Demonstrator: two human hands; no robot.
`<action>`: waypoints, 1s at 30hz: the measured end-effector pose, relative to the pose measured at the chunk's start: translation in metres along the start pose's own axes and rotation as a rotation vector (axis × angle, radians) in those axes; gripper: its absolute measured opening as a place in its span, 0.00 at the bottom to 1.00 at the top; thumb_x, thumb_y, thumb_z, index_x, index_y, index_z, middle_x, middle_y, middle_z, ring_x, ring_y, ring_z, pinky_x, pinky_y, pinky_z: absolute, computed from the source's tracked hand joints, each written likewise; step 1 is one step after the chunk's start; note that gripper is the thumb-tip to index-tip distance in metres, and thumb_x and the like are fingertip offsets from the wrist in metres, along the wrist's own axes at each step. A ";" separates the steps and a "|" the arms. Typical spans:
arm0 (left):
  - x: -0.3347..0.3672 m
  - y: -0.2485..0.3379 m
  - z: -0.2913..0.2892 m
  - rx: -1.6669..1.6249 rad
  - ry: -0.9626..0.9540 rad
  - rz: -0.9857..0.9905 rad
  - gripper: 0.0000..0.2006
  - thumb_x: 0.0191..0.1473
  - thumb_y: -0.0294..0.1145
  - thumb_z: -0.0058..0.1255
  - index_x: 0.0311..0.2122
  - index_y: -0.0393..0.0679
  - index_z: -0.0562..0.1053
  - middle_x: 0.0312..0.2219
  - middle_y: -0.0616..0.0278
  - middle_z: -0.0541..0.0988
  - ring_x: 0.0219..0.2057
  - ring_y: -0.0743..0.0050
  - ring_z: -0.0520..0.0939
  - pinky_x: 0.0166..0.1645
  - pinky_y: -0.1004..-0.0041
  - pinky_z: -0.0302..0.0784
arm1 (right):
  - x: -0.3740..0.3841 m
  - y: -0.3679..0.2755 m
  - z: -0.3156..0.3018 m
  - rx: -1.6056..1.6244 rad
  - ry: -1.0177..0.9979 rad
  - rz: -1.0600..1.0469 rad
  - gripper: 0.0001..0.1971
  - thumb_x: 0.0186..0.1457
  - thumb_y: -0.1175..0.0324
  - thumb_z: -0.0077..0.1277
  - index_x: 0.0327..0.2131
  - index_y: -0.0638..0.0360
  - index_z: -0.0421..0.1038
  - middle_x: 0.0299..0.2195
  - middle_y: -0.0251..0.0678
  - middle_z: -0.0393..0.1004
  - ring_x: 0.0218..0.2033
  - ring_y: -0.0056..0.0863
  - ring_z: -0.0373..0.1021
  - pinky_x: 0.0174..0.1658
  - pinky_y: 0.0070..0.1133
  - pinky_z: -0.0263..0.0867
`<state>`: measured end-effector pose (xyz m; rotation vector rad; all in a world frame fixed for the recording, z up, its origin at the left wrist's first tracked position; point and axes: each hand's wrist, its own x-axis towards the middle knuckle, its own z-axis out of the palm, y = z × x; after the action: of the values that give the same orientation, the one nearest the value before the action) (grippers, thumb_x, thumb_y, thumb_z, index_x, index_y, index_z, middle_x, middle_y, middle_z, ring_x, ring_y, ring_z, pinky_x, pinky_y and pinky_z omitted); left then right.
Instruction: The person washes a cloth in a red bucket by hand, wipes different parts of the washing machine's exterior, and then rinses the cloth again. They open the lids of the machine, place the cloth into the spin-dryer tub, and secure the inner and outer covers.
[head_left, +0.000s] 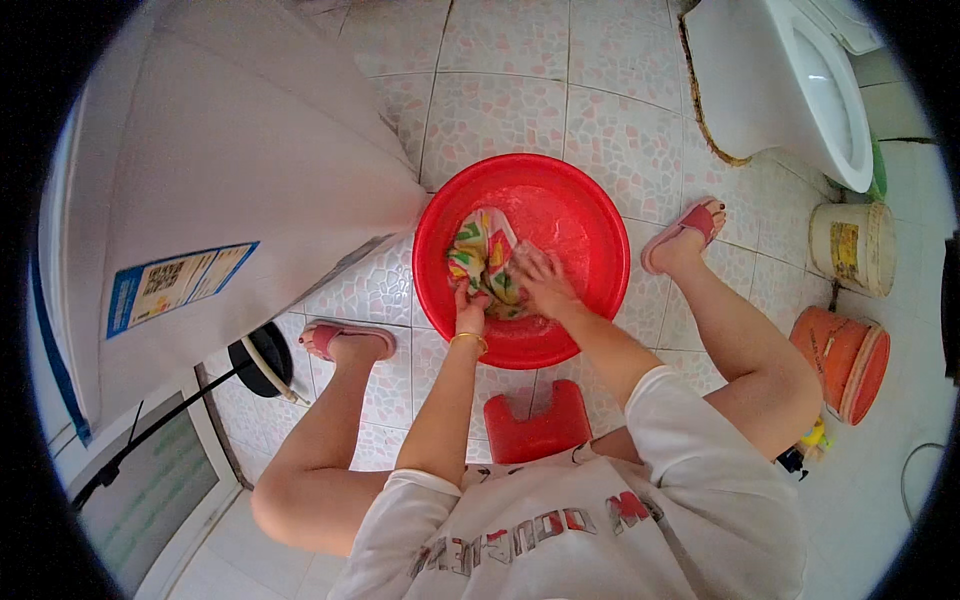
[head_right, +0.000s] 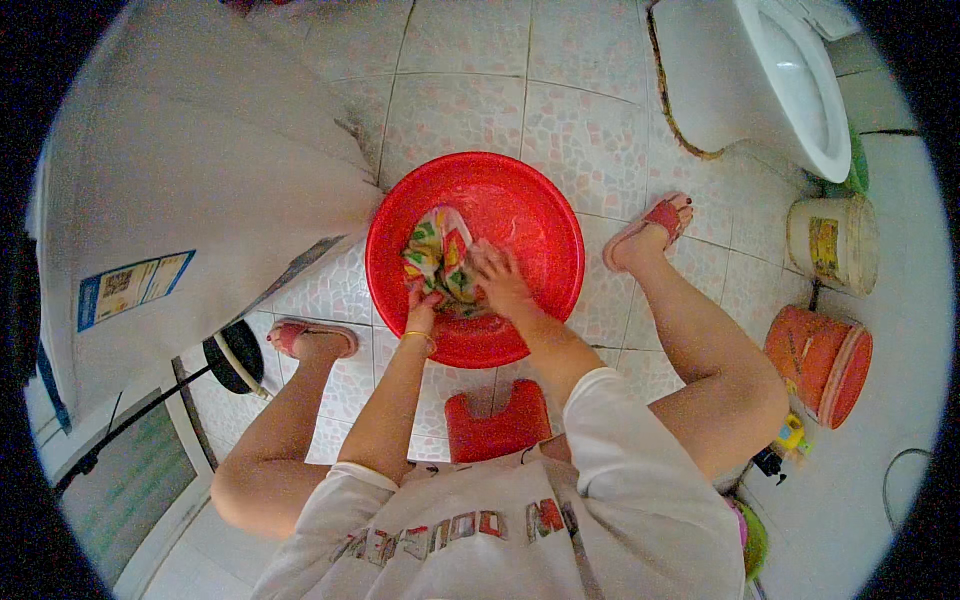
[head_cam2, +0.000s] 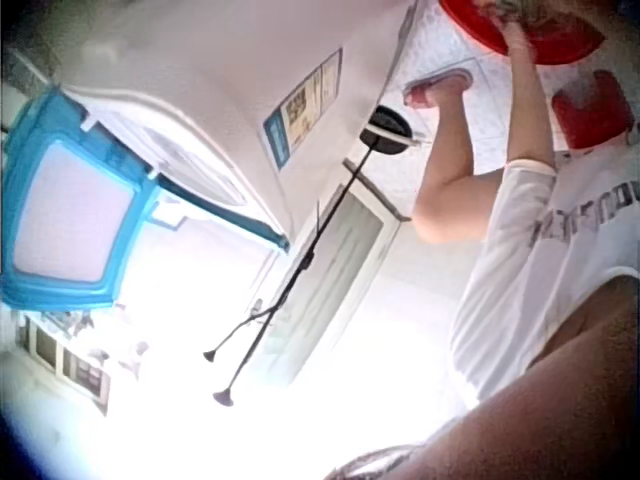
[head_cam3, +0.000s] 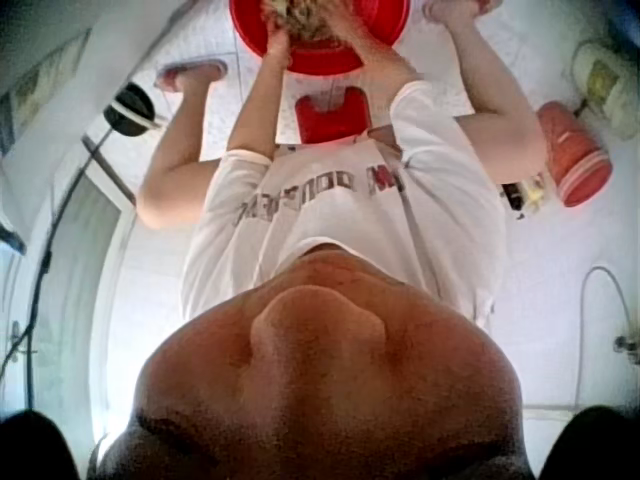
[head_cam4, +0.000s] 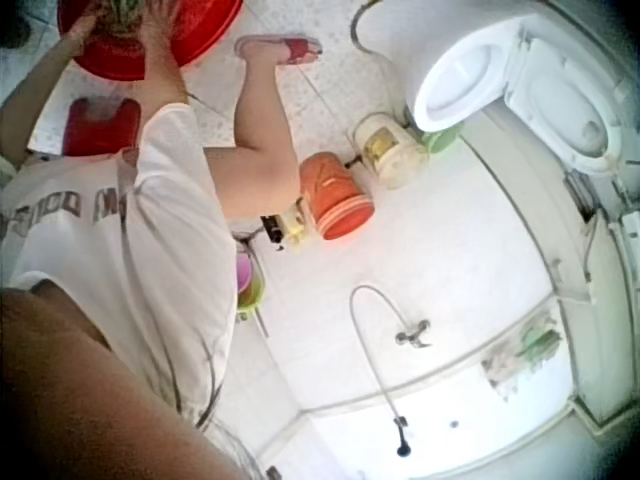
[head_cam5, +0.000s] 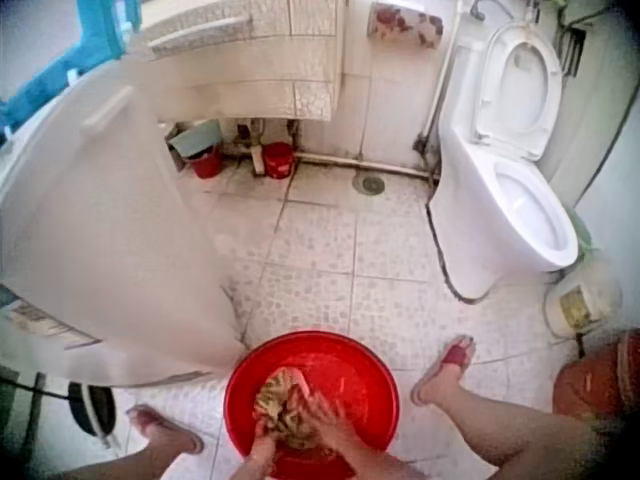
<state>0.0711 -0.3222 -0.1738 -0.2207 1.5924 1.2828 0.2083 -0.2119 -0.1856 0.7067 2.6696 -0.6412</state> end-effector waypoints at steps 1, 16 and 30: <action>0.006 -0.003 -0.003 0.000 0.001 -0.006 0.27 0.48 0.25 0.41 0.56 0.58 0.56 0.50 0.65 0.65 0.47 0.69 0.68 0.43 0.69 0.69 | 0.001 0.010 -0.011 0.087 0.009 0.131 0.33 0.46 0.64 0.51 0.57 0.47 0.52 0.61 0.39 0.40 0.61 0.44 0.36 0.59 0.45 0.33; 0.001 0.056 0.056 -0.591 -0.438 -0.406 0.28 0.51 0.59 0.35 0.48 0.48 0.66 0.42 0.59 0.73 0.40 0.61 0.74 0.43 0.63 0.70 | -0.029 -0.117 -0.115 1.305 0.444 0.239 0.13 0.45 0.68 0.50 0.36 0.63 0.67 0.30 0.40 0.71 0.32 0.26 0.67 0.37 0.22 0.62; -0.051 0.041 0.090 0.023 -0.141 0.022 0.17 0.53 0.44 0.43 0.42 0.43 0.69 0.35 0.60 0.75 0.34 0.67 0.77 0.36 0.70 0.72 | 0.007 0.000 -0.089 0.257 0.144 0.644 0.12 0.49 0.57 0.43 0.27 0.50 0.75 0.29 0.45 0.74 0.32 0.42 0.71 0.33 0.36 0.66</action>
<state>0.1190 -0.2553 -0.0990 -0.0970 1.4921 1.2681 0.1866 -0.1656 -0.1124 1.6383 2.2765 -0.7647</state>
